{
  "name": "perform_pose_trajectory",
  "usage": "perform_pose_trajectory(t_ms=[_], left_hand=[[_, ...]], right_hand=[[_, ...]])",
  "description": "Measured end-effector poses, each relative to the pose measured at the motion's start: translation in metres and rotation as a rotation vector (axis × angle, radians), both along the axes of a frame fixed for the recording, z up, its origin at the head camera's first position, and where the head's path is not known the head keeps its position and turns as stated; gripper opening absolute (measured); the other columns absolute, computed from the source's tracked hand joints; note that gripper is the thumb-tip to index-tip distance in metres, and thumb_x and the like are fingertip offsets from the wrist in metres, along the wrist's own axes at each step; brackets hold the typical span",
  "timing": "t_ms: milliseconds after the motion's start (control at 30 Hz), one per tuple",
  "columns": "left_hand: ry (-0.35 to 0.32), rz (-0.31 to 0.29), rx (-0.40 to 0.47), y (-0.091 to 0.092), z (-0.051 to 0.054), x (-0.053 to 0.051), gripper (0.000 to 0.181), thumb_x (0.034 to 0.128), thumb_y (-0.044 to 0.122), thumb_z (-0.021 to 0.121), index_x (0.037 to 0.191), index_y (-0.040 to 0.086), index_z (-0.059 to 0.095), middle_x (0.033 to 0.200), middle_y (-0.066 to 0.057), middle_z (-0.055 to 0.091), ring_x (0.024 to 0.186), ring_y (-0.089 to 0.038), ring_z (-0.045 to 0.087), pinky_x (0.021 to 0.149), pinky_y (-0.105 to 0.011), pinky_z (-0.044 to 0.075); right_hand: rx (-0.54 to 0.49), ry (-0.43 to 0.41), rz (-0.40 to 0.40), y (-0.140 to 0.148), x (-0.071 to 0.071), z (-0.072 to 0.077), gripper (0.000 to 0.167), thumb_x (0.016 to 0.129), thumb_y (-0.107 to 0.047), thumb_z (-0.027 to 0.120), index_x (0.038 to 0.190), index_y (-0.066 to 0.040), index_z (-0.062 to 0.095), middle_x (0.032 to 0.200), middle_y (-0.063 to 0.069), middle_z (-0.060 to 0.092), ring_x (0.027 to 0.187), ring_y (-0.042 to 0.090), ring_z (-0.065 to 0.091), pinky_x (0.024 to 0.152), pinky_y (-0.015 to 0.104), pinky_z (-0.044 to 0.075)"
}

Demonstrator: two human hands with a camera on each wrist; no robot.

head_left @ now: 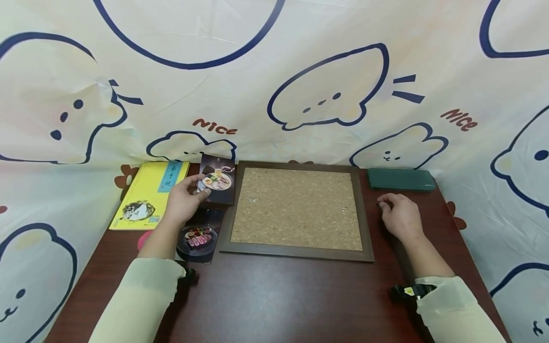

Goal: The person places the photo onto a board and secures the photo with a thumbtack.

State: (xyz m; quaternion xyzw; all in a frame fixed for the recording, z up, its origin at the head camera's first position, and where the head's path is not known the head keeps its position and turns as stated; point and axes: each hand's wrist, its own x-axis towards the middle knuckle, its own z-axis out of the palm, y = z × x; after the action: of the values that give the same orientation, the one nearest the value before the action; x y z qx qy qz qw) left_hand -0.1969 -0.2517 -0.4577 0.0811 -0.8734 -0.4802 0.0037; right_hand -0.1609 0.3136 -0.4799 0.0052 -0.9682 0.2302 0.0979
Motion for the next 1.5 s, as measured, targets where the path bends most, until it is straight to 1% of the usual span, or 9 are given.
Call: perform_pose_trajectory(t_ms=[100,233,400,567,800,967,1133,1400,1500], left_hand=[[0.003,-0.023,0.022,0.006,0.005,0.002,0.049,0.1001,0.015,0.069,0.147,0.01,0.057,0.125,-0.017,0.058,0.099,-0.027,0.055,0.07,-0.023,0.049],[-0.005,-0.052,0.057,0.013,0.009,0.004,0.048,0.0999,0.012,0.069,0.146,0.011,0.057,0.125,-0.017,0.058,0.101,-0.028,0.056,0.07,-0.021,0.051],[-0.003,-0.091,0.039,0.022,0.005,0.004,0.048,0.099,0.012,0.071,0.145,0.012,0.058,0.123,-0.014,0.06,0.1,-0.028,0.057,0.069,-0.023,0.052],[-0.003,-0.12,0.024,0.032,0.005,0.007,0.047,0.0981,0.014,0.072,0.144,0.011,0.06,0.122,-0.014,0.061,0.102,-0.027,0.054,0.07,-0.025,0.05],[-0.03,-0.136,0.04,0.045,0.002,0.01,0.047,0.0967,0.016,0.074,0.142,0.013,0.061,0.121,-0.013,0.062,0.102,-0.027,0.055,0.073,-0.028,0.05],[-0.025,-0.155,0.05,0.053,-0.002,0.01,0.048,0.0955,0.017,0.076,0.141,0.014,0.062,0.12,-0.011,0.065,0.1,-0.026,0.057,0.075,-0.031,0.051],[-0.028,-0.165,0.046,0.062,-0.005,0.012,0.048,0.0945,0.019,0.078,0.14,0.015,0.063,0.119,-0.009,0.066,0.1,-0.025,0.058,0.076,-0.035,0.051],[-0.042,-0.174,0.058,0.076,-0.008,0.015,0.048,0.0917,0.019,0.08,0.137,0.015,0.065,0.116,-0.008,0.065,0.1,-0.026,0.057,0.075,-0.037,0.05],[-0.034,-0.197,0.06,0.081,-0.009,0.015,0.048,0.0923,0.018,0.08,0.138,0.014,0.065,0.117,-0.009,0.065,0.1,-0.025,0.059,0.075,-0.035,0.05]], right_hand=[[-0.008,0.002,0.002,-0.003,0.0,0.001,0.017,0.102,-0.007,0.059,0.111,-0.001,0.073,0.108,0.024,0.068,0.099,0.044,0.064,0.085,0.06,0.048],[-0.024,0.008,0.006,-0.007,0.0,0.003,0.017,0.103,-0.008,0.06,0.111,-0.001,0.073,0.107,0.024,0.068,0.098,0.043,0.064,0.084,0.06,0.048],[-0.039,0.005,0.01,-0.011,-0.001,0.002,0.018,0.104,-0.01,0.059,0.111,-0.002,0.073,0.106,0.023,0.068,0.096,0.041,0.064,0.083,0.059,0.048],[-0.053,0.007,0.012,-0.018,-0.002,0.002,0.018,0.104,-0.009,0.058,0.111,-0.001,0.073,0.106,0.022,0.069,0.094,0.039,0.065,0.082,0.057,0.049],[-0.072,0.01,0.017,-0.029,-0.005,0.001,0.019,0.103,-0.007,0.058,0.111,-0.002,0.074,0.108,0.022,0.071,0.093,0.038,0.067,0.08,0.056,0.052],[-0.079,0.012,0.027,-0.037,-0.007,0.0,0.017,0.104,-0.008,0.059,0.11,-0.002,0.074,0.107,0.022,0.071,0.091,0.037,0.067,0.078,0.055,0.052],[-0.086,0.001,0.021,-0.045,-0.009,-0.002,0.018,0.104,-0.011,0.059,0.111,-0.002,0.073,0.108,0.023,0.071,0.095,0.039,0.068,0.081,0.056,0.053],[-0.117,0.006,0.031,-0.06,-0.013,-0.003,0.017,0.104,-0.012,0.06,0.109,-0.002,0.073,0.106,0.02,0.072,0.095,0.037,0.069,0.082,0.055,0.053],[-0.129,0.011,0.037,-0.066,-0.014,-0.003,0.016,0.104,-0.012,0.061,0.109,-0.002,0.073,0.106,0.02,0.073,0.095,0.036,0.069,0.082,0.054,0.054]])
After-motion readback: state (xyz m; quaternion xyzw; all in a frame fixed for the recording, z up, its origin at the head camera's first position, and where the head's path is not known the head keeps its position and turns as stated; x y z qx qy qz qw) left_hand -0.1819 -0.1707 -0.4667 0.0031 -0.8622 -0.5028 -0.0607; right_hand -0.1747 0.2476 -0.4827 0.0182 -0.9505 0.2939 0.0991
